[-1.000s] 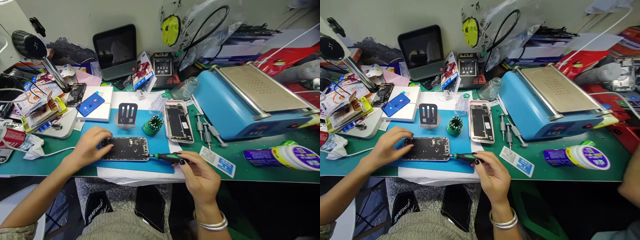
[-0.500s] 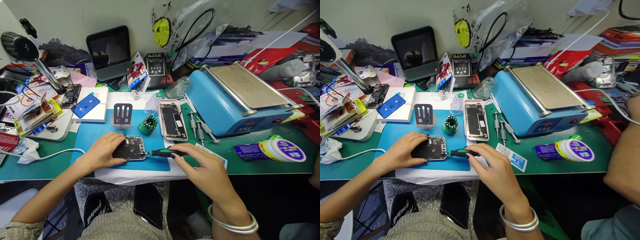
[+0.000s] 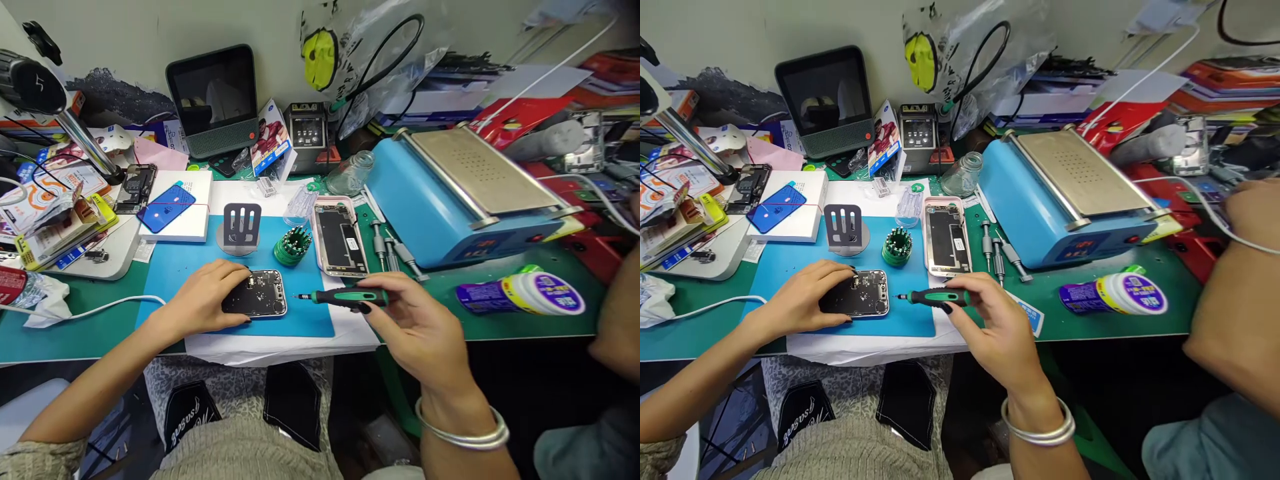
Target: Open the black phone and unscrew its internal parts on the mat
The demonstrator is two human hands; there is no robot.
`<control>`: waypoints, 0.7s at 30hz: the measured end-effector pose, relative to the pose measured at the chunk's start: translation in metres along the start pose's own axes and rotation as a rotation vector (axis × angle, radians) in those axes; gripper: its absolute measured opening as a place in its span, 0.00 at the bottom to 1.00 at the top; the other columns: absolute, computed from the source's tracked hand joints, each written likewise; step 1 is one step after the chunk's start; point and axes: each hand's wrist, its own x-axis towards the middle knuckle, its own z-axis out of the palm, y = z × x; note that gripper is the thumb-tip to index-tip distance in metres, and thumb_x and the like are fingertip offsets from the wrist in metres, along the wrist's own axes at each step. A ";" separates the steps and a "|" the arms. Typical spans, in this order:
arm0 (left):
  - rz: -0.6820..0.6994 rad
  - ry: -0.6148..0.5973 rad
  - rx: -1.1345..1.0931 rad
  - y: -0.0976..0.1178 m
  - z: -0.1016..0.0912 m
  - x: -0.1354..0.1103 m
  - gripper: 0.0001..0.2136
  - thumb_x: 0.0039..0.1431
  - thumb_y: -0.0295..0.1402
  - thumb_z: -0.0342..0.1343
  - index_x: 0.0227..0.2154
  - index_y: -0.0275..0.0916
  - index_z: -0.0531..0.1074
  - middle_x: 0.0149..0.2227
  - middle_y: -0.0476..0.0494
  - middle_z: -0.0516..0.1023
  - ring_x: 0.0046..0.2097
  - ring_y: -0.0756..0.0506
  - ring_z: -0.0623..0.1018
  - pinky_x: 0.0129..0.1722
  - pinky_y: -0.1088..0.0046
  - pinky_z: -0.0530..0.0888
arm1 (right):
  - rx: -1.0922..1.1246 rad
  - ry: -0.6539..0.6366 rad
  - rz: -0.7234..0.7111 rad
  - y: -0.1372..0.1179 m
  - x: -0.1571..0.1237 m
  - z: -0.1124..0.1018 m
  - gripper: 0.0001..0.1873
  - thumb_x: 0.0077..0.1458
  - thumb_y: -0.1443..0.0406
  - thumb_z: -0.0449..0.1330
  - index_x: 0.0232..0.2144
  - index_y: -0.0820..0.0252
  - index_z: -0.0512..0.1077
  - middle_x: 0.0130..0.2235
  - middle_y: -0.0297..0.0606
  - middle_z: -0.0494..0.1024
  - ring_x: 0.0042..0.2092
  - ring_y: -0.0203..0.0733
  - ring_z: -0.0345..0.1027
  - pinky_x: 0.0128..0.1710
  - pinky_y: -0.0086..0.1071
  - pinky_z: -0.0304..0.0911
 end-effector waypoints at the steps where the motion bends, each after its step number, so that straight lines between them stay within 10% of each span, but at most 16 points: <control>1: 0.006 0.003 -0.002 -0.001 0.001 0.000 0.30 0.54 0.40 0.67 0.56 0.36 0.66 0.56 0.34 0.72 0.56 0.34 0.73 0.54 0.53 0.72 | -0.004 0.000 -0.035 -0.006 0.004 0.003 0.10 0.58 0.67 0.62 0.44 0.56 0.72 0.41 0.38 0.77 0.42 0.40 0.74 0.39 0.31 0.72; 21: 0.036 0.044 -0.022 -0.004 0.015 -0.004 0.27 0.52 0.40 0.69 0.53 0.35 0.72 0.55 0.35 0.74 0.53 0.33 0.74 0.51 0.54 0.72 | -0.372 -0.248 -0.416 -0.070 0.045 0.028 0.04 0.60 0.71 0.61 0.39 0.65 0.72 0.34 0.39 0.75 0.34 0.35 0.70 0.35 0.27 0.66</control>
